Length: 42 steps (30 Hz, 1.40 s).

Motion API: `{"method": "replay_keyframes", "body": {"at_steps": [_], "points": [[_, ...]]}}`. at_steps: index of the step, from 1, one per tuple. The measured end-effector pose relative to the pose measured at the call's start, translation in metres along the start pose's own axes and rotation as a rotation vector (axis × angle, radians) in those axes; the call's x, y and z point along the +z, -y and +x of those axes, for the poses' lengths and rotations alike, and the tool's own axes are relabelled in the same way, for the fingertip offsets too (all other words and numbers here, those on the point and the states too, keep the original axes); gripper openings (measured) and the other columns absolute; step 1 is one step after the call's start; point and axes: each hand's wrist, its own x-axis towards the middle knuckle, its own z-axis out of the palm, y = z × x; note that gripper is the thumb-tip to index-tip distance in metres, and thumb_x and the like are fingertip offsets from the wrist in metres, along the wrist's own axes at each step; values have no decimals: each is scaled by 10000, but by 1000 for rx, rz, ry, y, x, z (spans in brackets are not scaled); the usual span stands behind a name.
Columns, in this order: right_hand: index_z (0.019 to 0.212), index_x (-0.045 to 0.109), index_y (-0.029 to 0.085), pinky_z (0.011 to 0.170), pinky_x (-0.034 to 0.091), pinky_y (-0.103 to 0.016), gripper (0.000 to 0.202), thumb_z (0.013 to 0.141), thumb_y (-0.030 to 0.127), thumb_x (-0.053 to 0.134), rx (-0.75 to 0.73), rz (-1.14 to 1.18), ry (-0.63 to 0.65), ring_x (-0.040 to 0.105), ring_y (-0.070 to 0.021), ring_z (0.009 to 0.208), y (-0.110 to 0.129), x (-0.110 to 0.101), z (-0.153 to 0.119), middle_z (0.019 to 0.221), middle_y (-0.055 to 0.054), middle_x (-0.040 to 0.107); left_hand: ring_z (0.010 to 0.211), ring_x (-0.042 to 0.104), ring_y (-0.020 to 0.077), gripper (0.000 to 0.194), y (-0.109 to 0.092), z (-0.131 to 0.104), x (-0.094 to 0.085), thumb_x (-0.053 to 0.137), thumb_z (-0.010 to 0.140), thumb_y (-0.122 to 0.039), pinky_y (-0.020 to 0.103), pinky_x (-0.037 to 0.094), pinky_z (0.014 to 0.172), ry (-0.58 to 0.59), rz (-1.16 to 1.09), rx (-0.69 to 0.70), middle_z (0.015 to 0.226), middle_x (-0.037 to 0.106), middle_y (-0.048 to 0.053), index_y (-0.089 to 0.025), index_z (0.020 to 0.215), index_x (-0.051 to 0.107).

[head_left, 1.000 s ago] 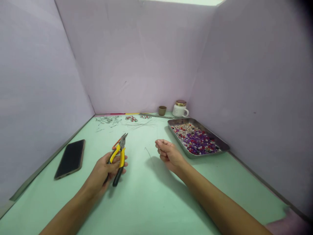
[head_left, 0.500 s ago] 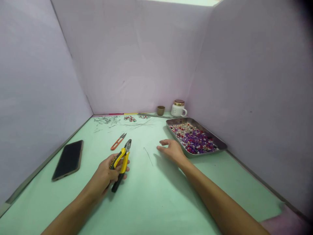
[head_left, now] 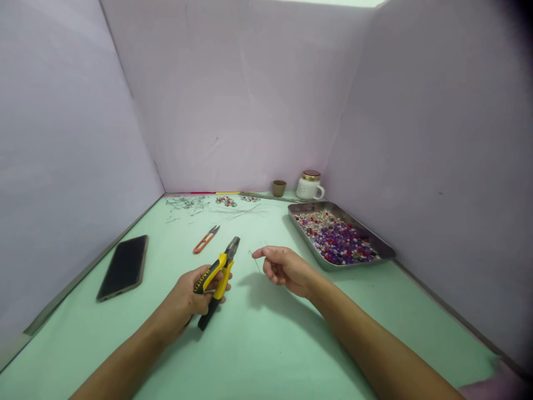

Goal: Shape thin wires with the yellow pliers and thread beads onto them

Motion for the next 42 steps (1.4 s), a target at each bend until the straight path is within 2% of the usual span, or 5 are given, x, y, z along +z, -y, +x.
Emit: {"method": "replay_keyframes", "body": {"at_steps": [7,15,26,35,42], "points": [[802,572,138,321,168,-166,255,779,366,460,-22,-167,-18,378,-44,303,0,9,-3,409,48,510,810,550,195,309,-7,-5,3,471,533,-53,330,414,768,102,124,19,883,583,53,-164,816,529],[781,582,142,368,310,-170,207,786,271,421,-92,-451,-89,412,-54,298,-4,14,-3,396,57,519,721,523,173,297,-12,-6,8,475,516,-73,297,384,710,122,194,-6,809,571,37,-159,796,526],[777,588,154,365,309,-169,204,786,248,407,-110,-518,-114,411,-59,304,-6,12,-2,405,55,517,704,518,161,286,-12,-6,6,446,516,-41,292,382,686,145,205,-7,787,566,19,-162,764,522],[751,579,152,351,297,-168,212,777,257,396,-85,-546,-119,387,-61,290,-5,13,-1,380,60,491,662,515,158,317,11,3,1,423,481,-17,302,416,635,130,126,64,740,546,22,-158,747,521],[753,563,151,365,305,-173,213,779,277,392,-86,-558,-117,393,-62,299,-7,9,2,392,57,493,668,515,144,338,9,1,0,392,452,-14,288,419,624,154,113,36,785,544,13,-168,734,495]]}}
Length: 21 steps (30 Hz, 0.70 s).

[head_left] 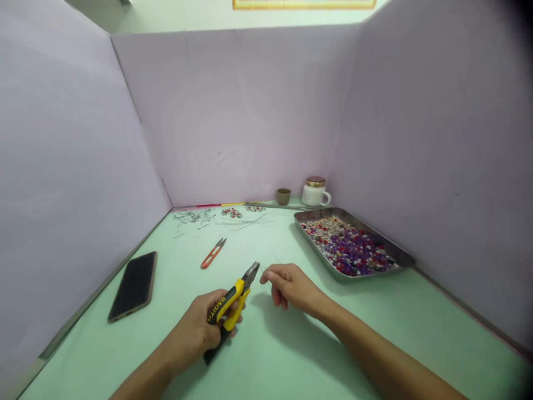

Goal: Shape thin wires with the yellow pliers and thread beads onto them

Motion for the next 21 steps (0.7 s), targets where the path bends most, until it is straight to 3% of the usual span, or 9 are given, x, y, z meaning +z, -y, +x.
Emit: {"method": "replay_keyframes", "body": {"at_steps": [14,21], "points": [[743,572,156,379,304,-168,209,790,259,396,1,-27,24,399,-55,314,3,-1,-4,403,50,504,698,497,137,373,-3,-2,-4,391,474,19,294,402,676,54,16,3,804,534,8,-169,781,485],[755,580,156,383,312,-170,210,785,256,397,5,-39,38,409,-59,323,4,-1,-3,409,50,502,709,503,141,331,-14,-3,-1,378,478,11,286,415,673,63,88,2,766,508,-2,-169,740,471]]}}
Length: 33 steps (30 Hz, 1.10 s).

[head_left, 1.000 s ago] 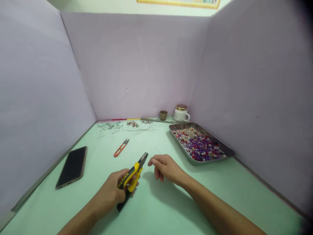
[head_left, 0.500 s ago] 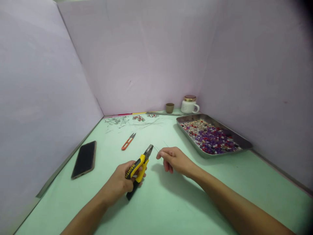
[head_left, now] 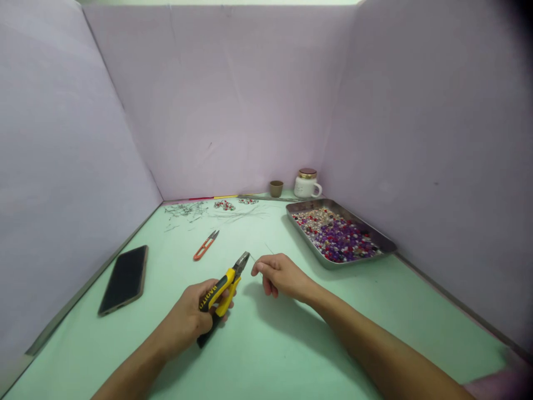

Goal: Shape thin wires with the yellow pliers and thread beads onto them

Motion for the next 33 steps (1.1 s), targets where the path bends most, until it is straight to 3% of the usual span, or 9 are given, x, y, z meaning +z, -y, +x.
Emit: {"method": "replay_keyframes", "body": {"at_steps": [5,7,10,14,17,21,26,33], "points": [[722,578,158,362,291,-173,217,778,253,391,17,-20,-12,368,-58,302,-1,1,0,375,58,474,645,488,126,307,2,-1,11,375,505,-26,236,409,553,-77,192,-40,711,517,-15,-187,749,469],[691,572,159,349,277,-175,220,772,253,391,32,-24,-18,346,-58,291,1,2,-2,356,60,456,573,475,114,311,7,2,7,376,507,-37,219,384,494,-177,319,-34,664,519,-27,-192,756,479],[656,562,159,342,266,-177,209,757,244,400,44,3,-10,336,-59,288,5,3,-5,344,59,444,530,493,121,312,12,7,-15,393,491,-48,219,382,463,-473,429,-18,617,521,-29,-188,753,490],[640,551,156,360,252,-188,201,750,251,412,36,163,-28,345,-57,304,7,0,-5,377,49,457,720,588,192,433,3,8,-45,445,486,-58,277,478,557,-636,85,-3,787,583,21,-175,899,499],[655,577,151,422,280,-195,220,752,297,444,-32,310,-76,425,-71,430,10,-5,-4,505,19,499,877,580,235,467,-4,5,-44,471,467,-44,308,500,640,-609,-105,9,921,590,47,-170,915,509],[664,630,165,616,370,-237,237,728,364,520,-153,365,-205,447,-107,639,12,-15,-6,655,-8,518,890,568,235,492,-6,1,-25,456,463,-36,297,494,624,-459,-140,-32,989,589,66,-158,933,533],[705,610,171,603,379,-260,231,715,394,548,-167,602,-241,355,-92,512,5,-21,0,502,44,363,860,567,229,514,-1,-1,-13,452,485,-39,318,478,642,-291,-143,-42,967,597,77,-155,979,535],[689,563,157,633,419,-245,227,638,365,637,-131,879,-319,425,-69,526,-1,-18,8,601,24,489,913,557,244,509,2,-1,-5,443,462,-43,338,480,685,-204,-132,-76,1048,571,78,-170,945,538]]}}
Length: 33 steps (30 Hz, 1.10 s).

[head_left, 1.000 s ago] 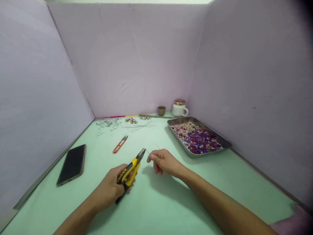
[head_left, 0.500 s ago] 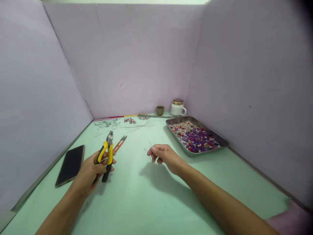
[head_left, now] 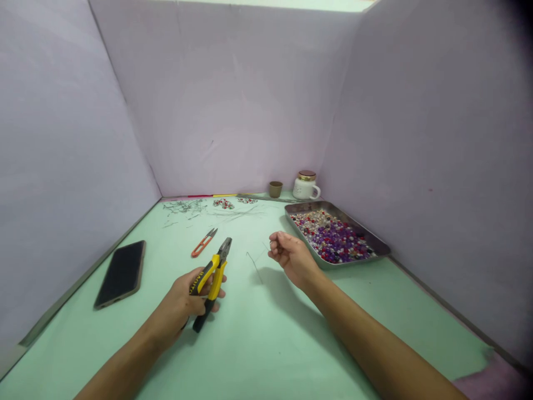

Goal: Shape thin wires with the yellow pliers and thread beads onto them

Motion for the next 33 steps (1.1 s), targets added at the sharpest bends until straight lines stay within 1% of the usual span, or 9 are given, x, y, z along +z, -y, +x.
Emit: {"method": "replay_keyframes", "body": {"at_steps": [4,8,11,14,18,22,25,29,33], "points": [[690,565,150,629,425,-238,234,630,360,647,12,22,2,434,-64,524,-1,1,0,600,23,503,914,552,246,514,-4,-2,3,445,458,-42,335,474,681,-9,1,-28,1040,566,89,-162,951,525],[676,552,156,606,430,-231,229,648,376,610,-1,-70,-27,442,-73,541,1,-1,1,608,22,487,789,557,212,451,-4,-1,1,453,495,-54,307,444,628,-56,167,-12,857,588,62,-153,930,517],[629,524,158,566,435,-225,240,684,391,544,-39,-264,-107,473,-93,585,4,-5,3,666,-6,510,667,516,175,278,1,4,-1,475,554,-106,271,386,566,-215,503,69,707,549,6,-177,821,512],[604,494,161,495,424,-229,263,728,390,458,-58,-512,-147,473,-97,520,7,-13,9,635,-13,515,644,486,168,135,7,11,-6,482,633,-220,272,360,592,-374,802,125,689,522,-7,-197,765,502],[642,562,160,461,367,-229,298,768,369,390,-141,-971,-183,438,-101,447,8,-25,16,515,10,478,715,500,191,212,14,18,-11,463,697,-371,281,356,638,-458,990,129,830,535,27,-205,824,498],[691,634,155,560,343,-259,303,793,335,413,-172,-1499,-199,522,-158,608,6,-32,19,615,-54,593,766,506,200,227,19,21,-13,435,728,-391,283,356,656,-464,1044,144,911,524,42,-207,852,482],[875,631,160,624,343,-277,249,801,307,443,-166,-1721,-224,554,-198,750,4,-31,17,835,-101,624,771,504,198,216,21,21,-11,438,729,-383,284,358,665,-448,1039,145,896,523,39,-206,844,480],[994,583,191,659,340,-284,270,814,328,436,-274,-1789,-241,546,-209,853,-2,-19,11,1003,-99,580,754,493,191,200,21,20,-8,452,724,-374,288,359,663,-443,1012,176,871,520,35,-201,819,484],[828,623,197,624,335,-278,321,774,464,454,-165,-1718,-28,570,-194,776,-17,0,3,865,-65,629,743,492,185,179,20,16,-5,466,723,-350,290,365,667,-428,960,223,853,522,30,-201,818,494]]}}
